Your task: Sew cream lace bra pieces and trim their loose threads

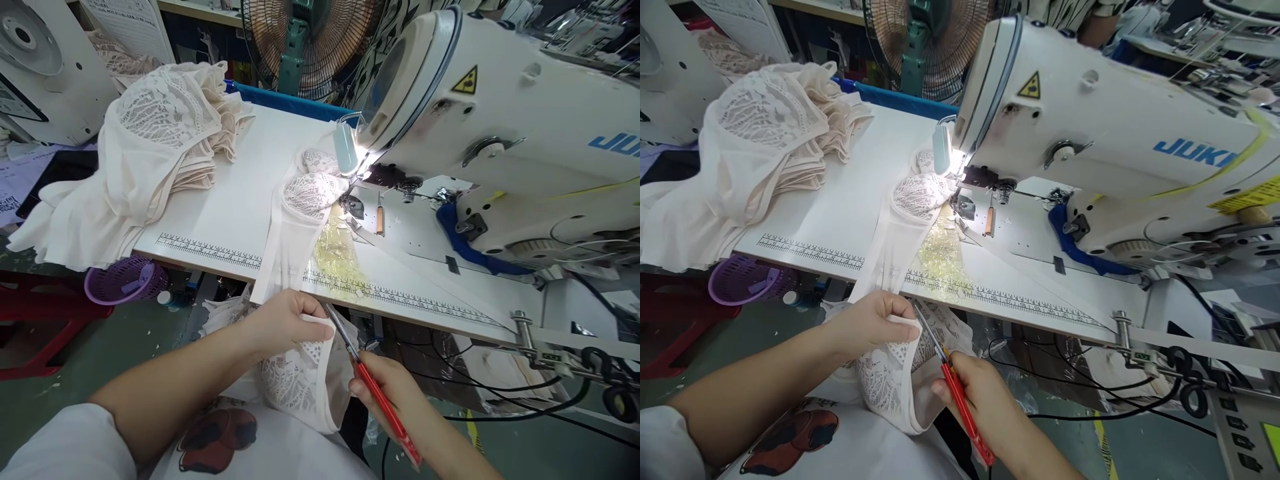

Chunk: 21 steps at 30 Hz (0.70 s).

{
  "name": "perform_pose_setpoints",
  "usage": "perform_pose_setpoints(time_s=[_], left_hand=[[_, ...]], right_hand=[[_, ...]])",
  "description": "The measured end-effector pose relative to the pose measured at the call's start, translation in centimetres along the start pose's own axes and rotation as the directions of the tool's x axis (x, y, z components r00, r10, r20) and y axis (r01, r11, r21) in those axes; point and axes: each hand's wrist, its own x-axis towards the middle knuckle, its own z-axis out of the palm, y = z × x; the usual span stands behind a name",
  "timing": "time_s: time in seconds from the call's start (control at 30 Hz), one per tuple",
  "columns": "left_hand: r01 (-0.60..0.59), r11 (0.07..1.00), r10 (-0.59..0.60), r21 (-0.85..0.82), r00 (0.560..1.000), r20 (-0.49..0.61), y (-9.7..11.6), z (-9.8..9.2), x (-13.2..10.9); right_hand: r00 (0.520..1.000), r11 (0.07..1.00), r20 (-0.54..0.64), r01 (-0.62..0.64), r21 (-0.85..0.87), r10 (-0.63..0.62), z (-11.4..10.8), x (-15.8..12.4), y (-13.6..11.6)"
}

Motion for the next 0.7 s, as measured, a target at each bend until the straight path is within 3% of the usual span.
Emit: perform_pose_setpoints(time_s=[0.1, 0.27, 0.5, 0.7], left_hand=[[-0.04, 0.999, 0.041, 0.027, 0.999, -0.032, 0.0, -0.1, -0.5], [-0.19, 0.982, 0.184, -0.023, 0.97, -0.159, -0.2, -0.6, -2.1], [-0.423, 0.905, 0.412, 0.049, 0.841, -0.35, -1.0, -2.7, -5.7], [-0.507, 0.857, 0.492, 0.096, 0.747, -0.448, -1.5, -4.6, -8.8]], right_hand=[[0.992, 0.998, -0.107, 0.068, -0.017, -0.069, -0.2, 0.3, -0.1], [0.947, 0.963, -0.242, 0.244, 0.114, -0.212, -0.1, 0.7, -1.9], [0.915, 0.946, -0.332, 0.291, 0.145, -0.23, 3.4, 2.1, -3.7], [0.903, 0.958, -0.32, 0.268, -0.1, -0.286, 3.5, 1.6, -3.3]])
